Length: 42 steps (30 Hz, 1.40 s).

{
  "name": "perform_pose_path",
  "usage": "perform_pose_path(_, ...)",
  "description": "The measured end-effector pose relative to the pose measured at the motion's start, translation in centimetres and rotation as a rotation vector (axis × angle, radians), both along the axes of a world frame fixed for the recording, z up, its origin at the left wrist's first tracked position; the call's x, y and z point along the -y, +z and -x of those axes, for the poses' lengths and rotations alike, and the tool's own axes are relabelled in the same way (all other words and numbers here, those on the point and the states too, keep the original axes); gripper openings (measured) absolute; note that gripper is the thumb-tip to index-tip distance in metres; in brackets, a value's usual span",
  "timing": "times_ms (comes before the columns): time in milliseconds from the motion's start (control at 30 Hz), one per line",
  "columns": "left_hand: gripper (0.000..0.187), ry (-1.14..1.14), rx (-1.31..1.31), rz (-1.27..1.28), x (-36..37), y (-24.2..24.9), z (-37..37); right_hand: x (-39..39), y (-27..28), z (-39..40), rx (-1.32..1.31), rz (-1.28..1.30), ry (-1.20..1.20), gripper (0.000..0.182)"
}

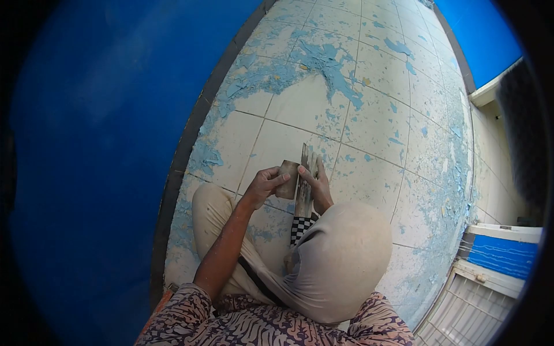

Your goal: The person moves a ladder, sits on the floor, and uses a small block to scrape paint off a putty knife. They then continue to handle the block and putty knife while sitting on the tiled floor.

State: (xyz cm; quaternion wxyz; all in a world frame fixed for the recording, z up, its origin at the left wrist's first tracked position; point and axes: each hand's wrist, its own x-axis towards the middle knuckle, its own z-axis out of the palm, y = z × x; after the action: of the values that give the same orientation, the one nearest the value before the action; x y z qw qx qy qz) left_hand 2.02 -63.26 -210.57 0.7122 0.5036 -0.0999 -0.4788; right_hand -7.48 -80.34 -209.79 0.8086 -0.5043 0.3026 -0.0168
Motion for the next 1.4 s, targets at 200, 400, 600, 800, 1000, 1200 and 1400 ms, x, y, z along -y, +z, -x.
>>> perform_pose_path(200, 0.053, 0.026, 0.304, -0.61, -0.1, -2.9, 0.2, 0.0, -1.4, 0.0, -0.042, 0.083, 0.041, 0.11)
perform_pose_path(400, 0.063, 0.138, 1.05, -0.783, 0.3, -4.2, 0.6, -0.3, -1.2, -0.1, -0.061, 0.102, 0.017, 0.106)
perform_pose_path(600, 0.061, 0.076, 0.275, -0.206, 0.2, -0.2, 0.0, -1.5, 0.2, -0.4, -0.04, 0.113, -0.008, 0.096)
perform_pose_path(800, 0.06, -0.08, 0.19, -0.124, 0.3, 0.7, 0.7, -2.7, 0.4, -0.5, -0.03, 0.072, -0.061, 0.084)
perform_pose_path(1000, 0.061, -0.078, 0.16, -0.157, 0.1, 0.8, 0.7, -2.7, 0.5, -0.5, -0.031, 0.071, -0.05, 0.078)
perform_pose_path(1200, 0.072, -0.075, 0.033, -0.169, 0.2, 1.6, 1.1, -3.0, 0.4, -0.9, -0.045, 0.127, -0.038, 0.084)
perform_pose_path(1400, 0.085, 0.075, -0.318, 0.198, 0.1, 0.2, 0.7, -3.9, 1.7, -1.6, 0.106, -0.016, 0.12, 0.093)
